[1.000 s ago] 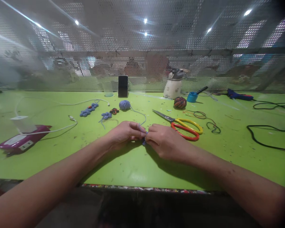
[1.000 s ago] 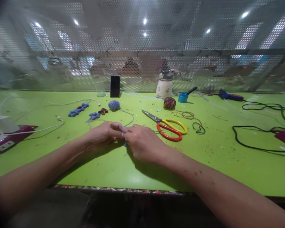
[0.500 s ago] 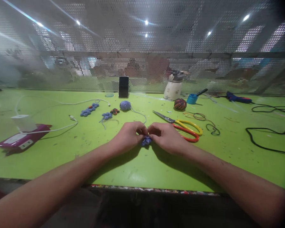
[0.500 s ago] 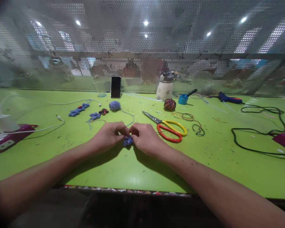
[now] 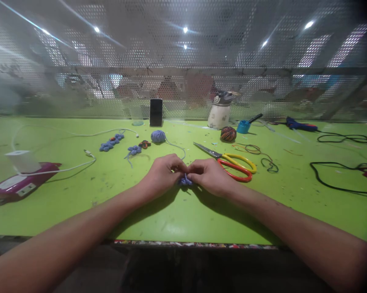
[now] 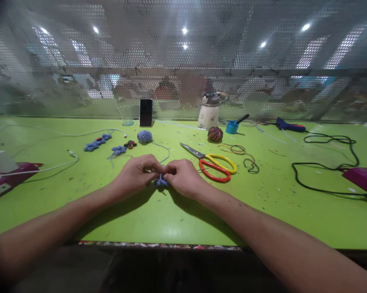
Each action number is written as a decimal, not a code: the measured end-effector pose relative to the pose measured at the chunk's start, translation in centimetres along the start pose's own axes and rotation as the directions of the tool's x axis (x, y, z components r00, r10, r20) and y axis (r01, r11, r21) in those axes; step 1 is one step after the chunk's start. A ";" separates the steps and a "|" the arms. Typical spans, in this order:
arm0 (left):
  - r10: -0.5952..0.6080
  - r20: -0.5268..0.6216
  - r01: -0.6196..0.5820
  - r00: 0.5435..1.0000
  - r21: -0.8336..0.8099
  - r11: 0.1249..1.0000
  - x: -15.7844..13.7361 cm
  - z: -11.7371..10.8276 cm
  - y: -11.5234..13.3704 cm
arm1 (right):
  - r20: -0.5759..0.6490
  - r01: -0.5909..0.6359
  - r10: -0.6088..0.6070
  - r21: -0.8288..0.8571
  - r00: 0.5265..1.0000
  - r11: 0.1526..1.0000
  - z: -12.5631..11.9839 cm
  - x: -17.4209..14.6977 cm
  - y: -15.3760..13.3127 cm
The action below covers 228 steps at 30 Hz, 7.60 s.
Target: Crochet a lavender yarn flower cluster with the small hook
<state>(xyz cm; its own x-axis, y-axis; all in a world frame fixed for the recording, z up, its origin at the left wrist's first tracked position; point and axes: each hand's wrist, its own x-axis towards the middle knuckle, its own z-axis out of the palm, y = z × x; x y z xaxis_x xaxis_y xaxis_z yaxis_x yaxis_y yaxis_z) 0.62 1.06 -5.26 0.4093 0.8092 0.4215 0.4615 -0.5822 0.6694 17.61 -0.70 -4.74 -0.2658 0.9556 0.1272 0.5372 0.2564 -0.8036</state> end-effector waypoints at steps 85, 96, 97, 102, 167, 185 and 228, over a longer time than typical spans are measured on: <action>-0.349 0.288 0.451 0.892 -0.495 0.742 0.0 -1.3 1.7 | 0.035 -0.016 0.002 0.381 0.999 0.925 -2.2 -0.5 -1.7; -0.346 0.392 0.520 0.853 -0.579 0.627 0.1 -1.7 1.4 | 0.096 -0.151 0.116 0.648 0.989 0.747 -1.8 -0.3 -1.3; -0.333 0.398 0.515 0.855 -0.573 0.637 0.1 -1.7 1.4 | 0.105 -0.158 0.118 0.666 0.987 0.729 -1.7 -0.3 -1.3; -0.323 0.392 0.498 0.861 -0.527 0.689 0.1 -1.6 1.1 | 0.129 -0.198 0.151 0.636 0.980 0.746 -1.4 -0.3 -1.2; -0.256 0.352 0.433 0.900 -0.657 0.617 0.0 -0.3 0.2 | -0.134 0.092 -0.082 0.064 0.988 0.994 -1.1 -0.5 -1.5; -0.319 0.392 0.500 0.863 -0.757 0.421 0.7 -1.3 -0.2 | -0.171 0.151 -0.124 0.153 0.977 0.977 -1.2 0.0 -0.9; -0.240 0.335 0.409 0.911 -0.809 0.423 1.2 -2.1 -1.5 | 0.001 -0.059 0.062 0.321 0.998 0.945 -1.2 -0.2 -1.3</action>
<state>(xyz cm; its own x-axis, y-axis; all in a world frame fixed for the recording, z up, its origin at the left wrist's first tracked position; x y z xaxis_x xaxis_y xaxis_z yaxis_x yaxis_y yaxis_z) -1.21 3.08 -4.48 0.5258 0.8504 0.0183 -0.2738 0.1489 0.9502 17.90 -1.04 -3.04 -0.2327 0.9695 0.0764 0.2664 0.1392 -0.9538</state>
